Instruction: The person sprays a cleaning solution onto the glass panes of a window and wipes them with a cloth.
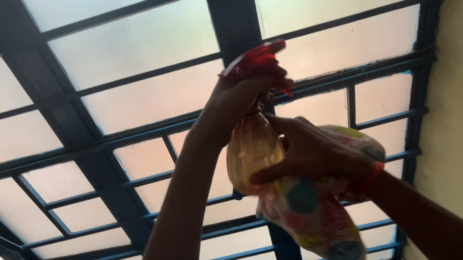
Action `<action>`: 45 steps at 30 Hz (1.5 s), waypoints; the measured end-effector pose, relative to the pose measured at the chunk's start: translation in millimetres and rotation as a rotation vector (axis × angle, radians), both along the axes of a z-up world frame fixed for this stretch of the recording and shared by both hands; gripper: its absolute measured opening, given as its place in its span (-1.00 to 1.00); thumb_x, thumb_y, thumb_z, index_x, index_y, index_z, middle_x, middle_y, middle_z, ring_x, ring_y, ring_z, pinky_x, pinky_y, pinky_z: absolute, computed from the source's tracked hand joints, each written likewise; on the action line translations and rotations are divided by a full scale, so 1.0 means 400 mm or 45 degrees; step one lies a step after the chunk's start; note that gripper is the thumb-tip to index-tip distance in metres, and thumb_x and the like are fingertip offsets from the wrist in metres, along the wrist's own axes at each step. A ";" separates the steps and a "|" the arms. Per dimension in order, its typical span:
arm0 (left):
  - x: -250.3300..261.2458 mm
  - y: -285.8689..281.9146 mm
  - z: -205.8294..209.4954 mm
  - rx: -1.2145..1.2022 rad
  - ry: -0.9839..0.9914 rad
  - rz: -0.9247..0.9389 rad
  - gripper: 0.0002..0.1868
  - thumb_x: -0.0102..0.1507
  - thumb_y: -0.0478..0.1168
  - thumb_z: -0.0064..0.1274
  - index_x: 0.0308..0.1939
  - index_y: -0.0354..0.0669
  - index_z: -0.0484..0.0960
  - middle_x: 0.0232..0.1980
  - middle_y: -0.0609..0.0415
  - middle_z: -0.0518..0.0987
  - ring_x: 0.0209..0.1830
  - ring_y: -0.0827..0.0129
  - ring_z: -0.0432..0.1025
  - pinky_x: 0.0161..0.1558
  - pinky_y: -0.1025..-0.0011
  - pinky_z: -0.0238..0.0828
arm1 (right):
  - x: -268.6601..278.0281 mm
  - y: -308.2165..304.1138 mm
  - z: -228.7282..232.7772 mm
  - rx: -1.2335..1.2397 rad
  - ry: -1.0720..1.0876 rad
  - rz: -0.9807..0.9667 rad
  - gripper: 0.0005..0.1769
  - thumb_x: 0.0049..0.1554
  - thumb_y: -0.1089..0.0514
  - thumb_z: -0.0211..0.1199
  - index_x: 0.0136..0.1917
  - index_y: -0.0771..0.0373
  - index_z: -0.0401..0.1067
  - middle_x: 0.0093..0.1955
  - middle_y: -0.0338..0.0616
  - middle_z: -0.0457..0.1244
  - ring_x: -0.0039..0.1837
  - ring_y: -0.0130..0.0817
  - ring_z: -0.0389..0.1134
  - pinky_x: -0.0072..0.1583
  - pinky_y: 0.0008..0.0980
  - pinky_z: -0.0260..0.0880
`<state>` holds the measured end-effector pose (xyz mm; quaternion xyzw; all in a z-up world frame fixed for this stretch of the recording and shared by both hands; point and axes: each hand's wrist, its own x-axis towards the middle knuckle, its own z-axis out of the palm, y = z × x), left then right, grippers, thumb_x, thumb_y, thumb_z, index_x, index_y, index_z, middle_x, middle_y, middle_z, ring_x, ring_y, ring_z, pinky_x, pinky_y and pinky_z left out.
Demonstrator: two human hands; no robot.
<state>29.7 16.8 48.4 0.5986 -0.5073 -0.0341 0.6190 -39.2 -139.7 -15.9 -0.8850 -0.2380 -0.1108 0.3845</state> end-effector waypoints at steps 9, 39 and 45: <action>-0.011 0.013 -0.038 -0.071 0.223 -0.996 -0.50 0.30 -0.38 -0.16 0.35 -0.37 0.42 0.21 -0.33 0.58 0.44 -0.17 0.42 0.56 -0.03 0.33 | 0.041 -0.083 -0.069 0.368 0.458 0.631 0.40 -0.45 -0.05 0.64 0.53 0.38 0.04 0.35 0.14 0.25 0.38 -0.09 0.32 0.35 -0.22 0.43; -0.027 0.013 -0.169 -0.011 -0.082 0.962 -0.48 0.15 -0.34 0.03 0.22 -0.05 0.62 -0.35 0.13 0.68 -0.44 0.63 0.52 -0.31 0.60 0.45 | -0.007 0.079 -0.104 -0.156 0.124 -0.068 -0.09 -0.17 -0.34 0.47 0.29 0.22 0.40 -0.11 -0.04 0.49 -0.20 -0.18 0.59 -0.05 -0.34 0.63; 0.033 0.054 -0.184 0.039 0.339 0.453 -0.43 0.08 -0.37 0.10 0.21 -0.40 0.56 -0.24 -0.06 0.65 -0.38 0.37 0.45 -0.29 0.36 0.43 | -0.024 0.078 -0.081 -0.108 0.093 -0.040 -0.09 -0.21 -0.30 0.53 0.27 0.24 0.42 -0.05 -0.07 0.49 -0.15 -0.24 0.59 -0.03 -0.37 0.61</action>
